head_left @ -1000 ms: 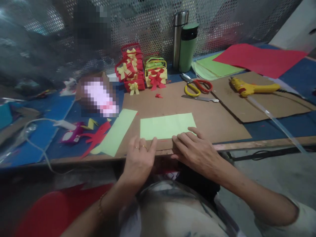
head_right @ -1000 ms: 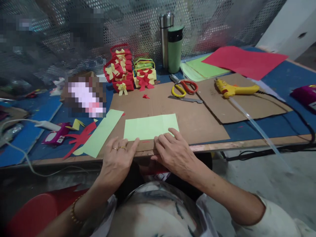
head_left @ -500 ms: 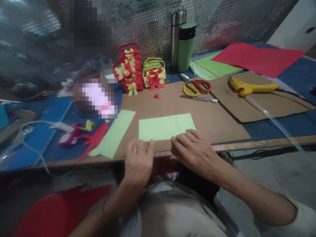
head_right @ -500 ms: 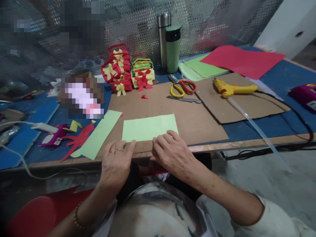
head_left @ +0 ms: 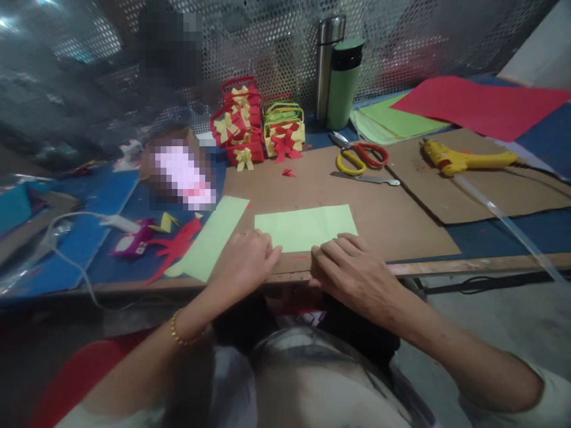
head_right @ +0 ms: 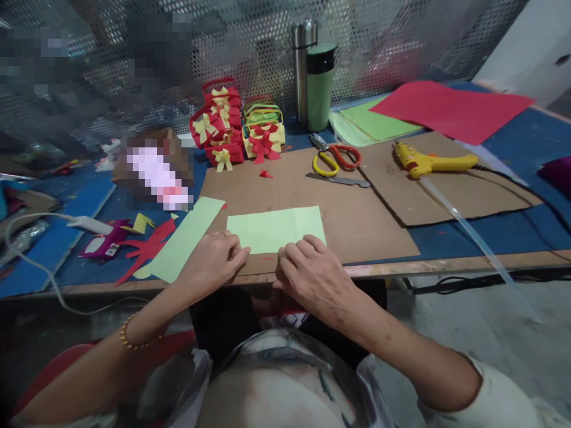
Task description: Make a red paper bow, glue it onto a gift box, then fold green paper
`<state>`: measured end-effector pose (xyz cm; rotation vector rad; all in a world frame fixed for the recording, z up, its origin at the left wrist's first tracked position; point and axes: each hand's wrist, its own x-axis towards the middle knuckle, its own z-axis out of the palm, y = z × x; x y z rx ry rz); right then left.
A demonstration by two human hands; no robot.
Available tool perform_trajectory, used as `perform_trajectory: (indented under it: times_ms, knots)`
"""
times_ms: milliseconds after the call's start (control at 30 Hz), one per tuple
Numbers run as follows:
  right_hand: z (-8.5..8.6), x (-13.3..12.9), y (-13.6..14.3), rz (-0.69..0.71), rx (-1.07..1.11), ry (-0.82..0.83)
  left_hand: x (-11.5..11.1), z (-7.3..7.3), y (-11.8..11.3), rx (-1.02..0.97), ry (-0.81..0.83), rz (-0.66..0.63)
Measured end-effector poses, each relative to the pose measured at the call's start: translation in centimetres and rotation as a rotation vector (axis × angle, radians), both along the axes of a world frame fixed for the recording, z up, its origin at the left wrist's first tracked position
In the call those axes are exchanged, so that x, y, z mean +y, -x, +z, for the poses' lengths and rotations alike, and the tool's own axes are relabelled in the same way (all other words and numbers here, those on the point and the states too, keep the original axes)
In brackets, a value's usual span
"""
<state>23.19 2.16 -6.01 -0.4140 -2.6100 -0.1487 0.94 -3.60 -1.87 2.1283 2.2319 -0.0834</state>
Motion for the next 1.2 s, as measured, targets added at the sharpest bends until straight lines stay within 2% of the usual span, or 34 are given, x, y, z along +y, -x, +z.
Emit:
perform_trajectory:
  times_ms: [500,733,1067,1200]
  knots:
    - [-0.3,0.3,-0.3,0.021,0.002,0.049,0.3,0.4,0.7,-0.213,0.068,0.089]
    - [-0.4,0.4,-0.4,0.023,0.011,0.058,0.1,1.4,0.9,-0.200,0.128,0.147]
    - [-0.4,0.5,-0.5,0.030,0.015,0.057,-0.5,1.8,2.9,-0.160,0.166,0.195]
    - [-0.2,0.5,-0.5,0.034,-0.001,0.064,-1.1,1.9,2.7,-0.018,0.123,0.163]
